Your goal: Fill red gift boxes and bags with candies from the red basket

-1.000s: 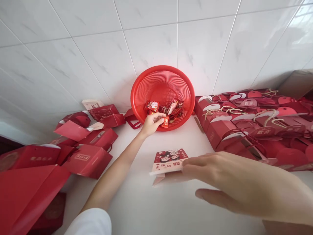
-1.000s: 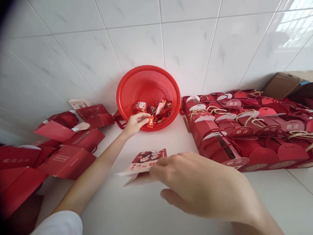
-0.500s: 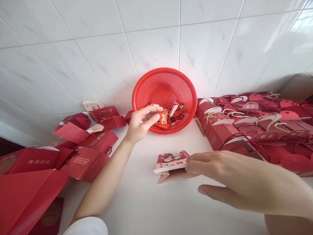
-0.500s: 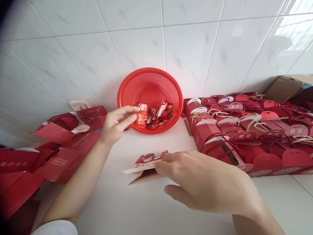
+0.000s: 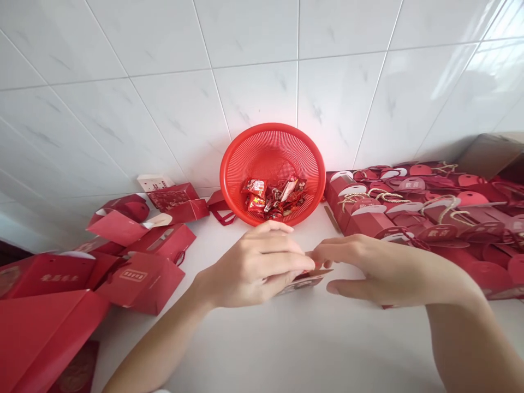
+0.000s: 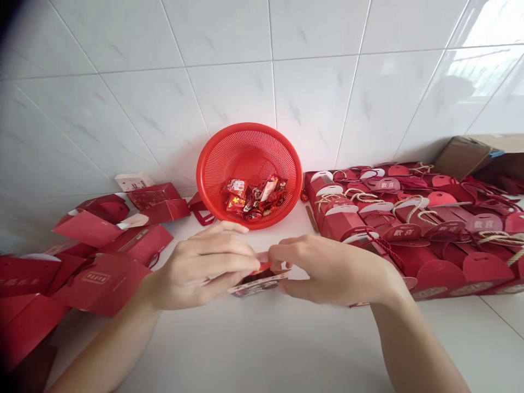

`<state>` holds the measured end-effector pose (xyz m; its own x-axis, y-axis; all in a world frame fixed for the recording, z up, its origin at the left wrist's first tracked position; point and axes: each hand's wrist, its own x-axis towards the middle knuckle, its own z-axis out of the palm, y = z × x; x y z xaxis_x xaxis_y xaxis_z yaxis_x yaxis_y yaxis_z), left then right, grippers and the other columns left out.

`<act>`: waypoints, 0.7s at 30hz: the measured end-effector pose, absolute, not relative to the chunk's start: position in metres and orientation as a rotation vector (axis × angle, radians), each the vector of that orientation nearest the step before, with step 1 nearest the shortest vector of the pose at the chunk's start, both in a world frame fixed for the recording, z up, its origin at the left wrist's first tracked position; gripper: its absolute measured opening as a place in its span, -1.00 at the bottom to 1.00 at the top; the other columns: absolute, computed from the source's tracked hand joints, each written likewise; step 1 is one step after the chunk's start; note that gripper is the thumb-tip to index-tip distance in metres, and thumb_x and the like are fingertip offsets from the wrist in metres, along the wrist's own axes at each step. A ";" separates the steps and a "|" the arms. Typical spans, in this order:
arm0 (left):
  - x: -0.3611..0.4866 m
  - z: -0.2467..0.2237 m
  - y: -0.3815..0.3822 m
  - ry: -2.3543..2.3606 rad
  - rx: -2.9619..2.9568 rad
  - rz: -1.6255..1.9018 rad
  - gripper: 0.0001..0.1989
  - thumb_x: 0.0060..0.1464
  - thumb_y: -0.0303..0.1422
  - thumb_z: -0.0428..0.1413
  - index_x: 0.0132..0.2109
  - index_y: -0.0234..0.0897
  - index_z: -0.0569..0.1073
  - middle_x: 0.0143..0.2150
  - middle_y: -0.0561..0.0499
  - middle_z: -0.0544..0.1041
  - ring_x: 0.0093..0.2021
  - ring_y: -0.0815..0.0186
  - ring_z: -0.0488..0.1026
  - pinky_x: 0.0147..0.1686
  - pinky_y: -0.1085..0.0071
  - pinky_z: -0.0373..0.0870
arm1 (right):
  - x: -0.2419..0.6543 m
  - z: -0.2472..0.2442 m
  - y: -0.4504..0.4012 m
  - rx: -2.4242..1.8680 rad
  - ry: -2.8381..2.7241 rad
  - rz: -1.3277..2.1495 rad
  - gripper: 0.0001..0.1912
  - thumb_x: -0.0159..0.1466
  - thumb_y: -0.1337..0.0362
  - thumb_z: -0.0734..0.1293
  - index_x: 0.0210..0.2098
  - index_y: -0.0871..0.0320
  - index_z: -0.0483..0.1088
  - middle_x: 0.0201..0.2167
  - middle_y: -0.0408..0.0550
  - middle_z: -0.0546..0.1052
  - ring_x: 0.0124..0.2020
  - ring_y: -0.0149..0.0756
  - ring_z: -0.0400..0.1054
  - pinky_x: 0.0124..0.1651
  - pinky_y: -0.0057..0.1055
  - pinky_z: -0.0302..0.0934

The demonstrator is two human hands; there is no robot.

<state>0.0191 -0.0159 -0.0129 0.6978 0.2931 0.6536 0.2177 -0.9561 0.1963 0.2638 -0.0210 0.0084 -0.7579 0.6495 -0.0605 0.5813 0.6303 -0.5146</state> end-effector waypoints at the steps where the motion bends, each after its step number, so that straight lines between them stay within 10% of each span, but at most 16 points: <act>1: 0.019 -0.014 -0.015 0.457 2.841 1.053 -0.77 0.25 -0.54 0.13 -0.10 -0.14 0.61 -0.25 0.05 0.68 -0.26 0.34 0.61 0.14 0.26 0.44 | 0.264 0.009 -0.020 -1.040 -2.704 0.801 -0.79 0.31 0.32 0.29 -0.09 0.08 0.50 -0.18 -0.08 0.60 -0.21 -0.25 0.50 -0.17 -0.38 0.31; 11: 0.000 -0.014 0.000 0.889 2.667 0.930 -0.81 0.28 -0.40 0.13 -0.03 -0.16 0.61 0.06 -0.08 0.57 0.06 0.20 0.54 0.12 0.26 0.48 | 0.273 0.004 -0.007 -1.155 -2.617 0.748 -0.69 0.33 0.25 0.26 0.03 0.06 0.48 -0.16 -0.03 0.61 -0.20 -0.18 0.50 -0.20 -0.34 0.32; 17: -0.007 -0.039 0.035 1.049 2.429 0.821 -0.35 0.14 -0.21 0.29 0.34 -0.07 0.34 0.33 -0.11 0.43 0.29 0.06 0.40 0.25 0.17 0.39 | 0.276 -0.002 0.004 -1.183 -2.558 0.728 -0.76 0.32 0.21 0.27 -0.07 0.09 0.49 -0.18 -0.03 0.61 -0.25 -0.20 0.50 -0.23 -0.35 0.31; 21: -0.002 -0.052 0.046 1.073 2.394 0.876 -0.42 0.16 -0.27 0.26 0.30 -0.11 0.37 0.15 -0.10 0.52 0.13 0.11 0.51 0.16 0.19 0.45 | 0.272 -0.003 0.006 -1.195 -2.472 0.654 -0.74 0.30 0.23 0.30 -0.03 0.09 0.43 -0.16 -0.02 0.59 -0.19 -0.20 0.50 -0.21 -0.38 0.31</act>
